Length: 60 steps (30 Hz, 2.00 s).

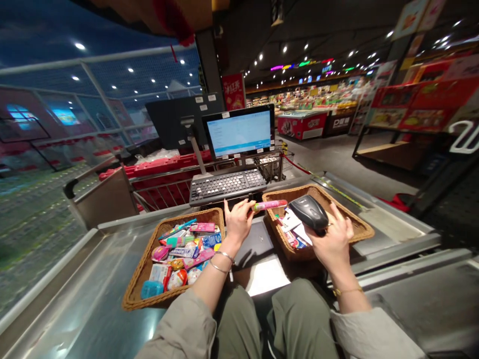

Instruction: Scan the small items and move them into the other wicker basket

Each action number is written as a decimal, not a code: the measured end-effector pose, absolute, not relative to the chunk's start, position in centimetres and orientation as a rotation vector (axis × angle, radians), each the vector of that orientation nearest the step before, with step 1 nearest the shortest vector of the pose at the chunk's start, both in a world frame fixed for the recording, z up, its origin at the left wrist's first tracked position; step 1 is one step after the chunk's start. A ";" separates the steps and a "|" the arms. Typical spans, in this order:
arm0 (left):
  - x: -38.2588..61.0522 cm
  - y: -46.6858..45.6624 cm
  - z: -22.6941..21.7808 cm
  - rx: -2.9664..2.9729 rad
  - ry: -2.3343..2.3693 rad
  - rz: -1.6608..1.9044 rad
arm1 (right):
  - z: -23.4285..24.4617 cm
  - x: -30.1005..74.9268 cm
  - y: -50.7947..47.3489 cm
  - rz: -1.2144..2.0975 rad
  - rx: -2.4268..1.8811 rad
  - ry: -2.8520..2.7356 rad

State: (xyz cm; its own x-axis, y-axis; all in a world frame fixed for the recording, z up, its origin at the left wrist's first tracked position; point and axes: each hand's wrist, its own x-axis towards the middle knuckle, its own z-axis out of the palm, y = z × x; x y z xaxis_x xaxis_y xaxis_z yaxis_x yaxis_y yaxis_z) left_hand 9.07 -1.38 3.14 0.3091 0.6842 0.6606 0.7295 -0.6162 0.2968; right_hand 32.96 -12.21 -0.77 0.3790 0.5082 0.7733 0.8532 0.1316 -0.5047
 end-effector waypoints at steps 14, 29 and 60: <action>14.9 -3.5 1.5 -2.769 -1.264 -0.887 | -0.7 35.4 -13.5 -0.460 -1.539 -1.039; 8.7 -3.2 -0.4 -2.644 -1.294 -0.858 | -1.2 32.3 -11.3 -0.306 -1.521 -1.139; -17.4 -3.3 0.6 -2.277 -1.883 -0.121 | -1.6 23.3 -7.4 -0.221 -1.370 -1.389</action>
State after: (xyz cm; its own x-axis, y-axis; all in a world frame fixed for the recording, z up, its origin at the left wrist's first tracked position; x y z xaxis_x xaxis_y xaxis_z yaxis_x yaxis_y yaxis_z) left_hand -17.38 -3.26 0.60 0.1927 0.9648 0.1790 0.9798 -0.1792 -0.0891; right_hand 23.32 -7.41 -1.56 0.2904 0.5788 0.7620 0.7863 0.3095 -0.5347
